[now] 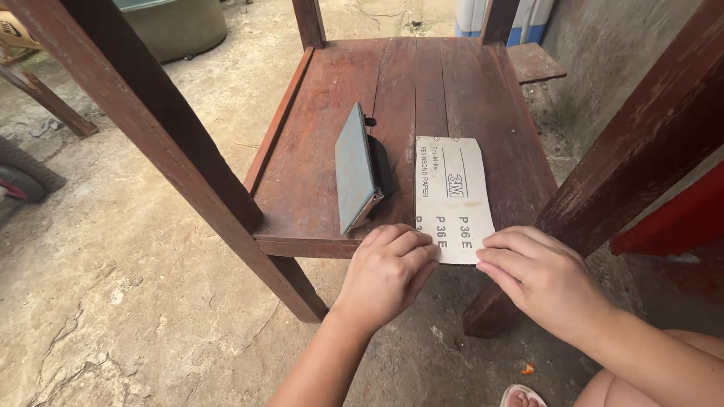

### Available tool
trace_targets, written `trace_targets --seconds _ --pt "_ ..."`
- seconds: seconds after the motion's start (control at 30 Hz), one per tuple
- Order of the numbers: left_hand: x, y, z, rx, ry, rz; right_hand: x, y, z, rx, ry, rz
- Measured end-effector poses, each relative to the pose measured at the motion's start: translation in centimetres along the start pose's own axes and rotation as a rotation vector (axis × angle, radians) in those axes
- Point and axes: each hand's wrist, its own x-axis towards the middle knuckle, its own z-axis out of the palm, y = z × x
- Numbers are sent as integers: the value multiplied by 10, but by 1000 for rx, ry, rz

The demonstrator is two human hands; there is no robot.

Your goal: Sanding a wooden shelf using sandpaper and a hand sander tool.

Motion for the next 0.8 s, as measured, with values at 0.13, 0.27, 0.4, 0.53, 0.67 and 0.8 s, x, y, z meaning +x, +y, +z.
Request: trace_targets --seconds 0.13,0.27,0.4,0.53,0.67,0.8 --pt "6 2 0 33 -9 -25 6 0 -3 -66 -37 -21" --pt "19 3 -3 56 -43 -44 18 5 -5 -39 -81 62" --pt "33 0 -4 83 -191 -165 30 10 -8 -62 -230 91" --pt "42 -6 -5 52 -365 -284 39 14 -7 -27 -309 137" --pt "41 -10 -3 14 -393 -294 39 10 -7 -45 -366 177" --pt "38 -15 4 84 -306 -157 35 13 1 -84 -228 67"
